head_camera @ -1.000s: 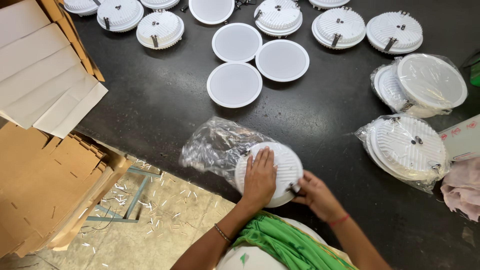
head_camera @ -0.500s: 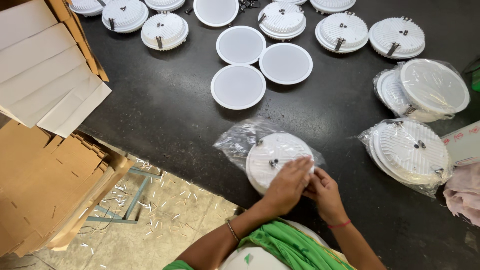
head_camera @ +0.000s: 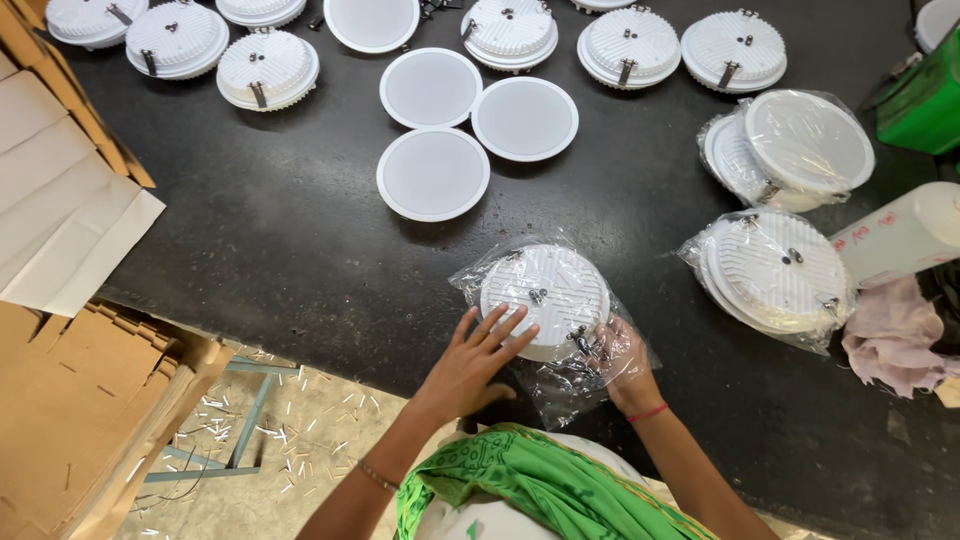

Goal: The person sits at a factory workbench and packs round LED panel light fixtures into clear plastic bags, opening each bag, inserting a fixture, and setting the wrapped unit aside. They occasionally wipe the white diffuser surfaces with a cloth before bagging.

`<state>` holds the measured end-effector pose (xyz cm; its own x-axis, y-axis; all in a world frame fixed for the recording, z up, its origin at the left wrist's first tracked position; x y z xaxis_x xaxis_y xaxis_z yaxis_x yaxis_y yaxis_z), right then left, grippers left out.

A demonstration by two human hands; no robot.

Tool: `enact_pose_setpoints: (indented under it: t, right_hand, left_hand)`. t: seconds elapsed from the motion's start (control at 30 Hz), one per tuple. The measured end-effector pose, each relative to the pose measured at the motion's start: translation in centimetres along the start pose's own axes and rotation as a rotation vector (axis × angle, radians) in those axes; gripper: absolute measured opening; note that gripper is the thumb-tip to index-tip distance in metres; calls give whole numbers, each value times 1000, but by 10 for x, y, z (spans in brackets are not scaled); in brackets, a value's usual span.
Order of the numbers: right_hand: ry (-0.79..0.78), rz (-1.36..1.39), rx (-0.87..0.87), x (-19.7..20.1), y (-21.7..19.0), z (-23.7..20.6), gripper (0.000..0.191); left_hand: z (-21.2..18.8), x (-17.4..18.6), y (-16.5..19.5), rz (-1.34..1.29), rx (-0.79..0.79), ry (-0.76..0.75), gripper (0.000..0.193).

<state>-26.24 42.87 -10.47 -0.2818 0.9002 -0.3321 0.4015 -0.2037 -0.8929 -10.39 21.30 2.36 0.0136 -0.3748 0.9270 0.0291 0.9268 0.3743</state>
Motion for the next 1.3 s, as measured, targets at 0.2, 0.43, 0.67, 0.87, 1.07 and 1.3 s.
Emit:
enact_pose_setpoints:
  t: [0.2, 0.43, 0.67, 0.87, 1.07, 1.3]
  right_hand:
    - [-297, 223, 52, -5, -6, -2, 23]
    - [-362, -259, 4, 30, -161, -63, 45]
    - [-475, -555, 249, -30, -176, -39, 44]
    - [-783, -503, 68, -80, -164, -45, 46]
    - [-885, -814, 207, -105, -175, -54, 34]
    - [-771, -1002, 392, -104, -158, -49, 36]
  left_hand:
    - [24, -32, 22, 6, -448, 352, 22]
    - [42, 33, 25, -696, -37, 552, 23]
    - [37, 56, 22, -1343, 326, 349, 11]
    - [28, 33, 19, -1635, 367, 232, 14]
    - [13, 43, 28, -1523, 401, 287, 10]
    - [16, 91, 52, -692, 264, 605, 17]
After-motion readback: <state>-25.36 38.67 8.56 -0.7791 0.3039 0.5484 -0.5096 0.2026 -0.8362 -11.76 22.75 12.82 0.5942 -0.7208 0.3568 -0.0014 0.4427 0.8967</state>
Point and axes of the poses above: each hand's wrist, its own z-axis towards the middle knuckle, its own x-axis out of the back of the hand, y = z × x, the point moved 4 cm from there along z, towards the middle knuckle, and after that the axes turned 8 degrees about x, right-handed, at the moved point
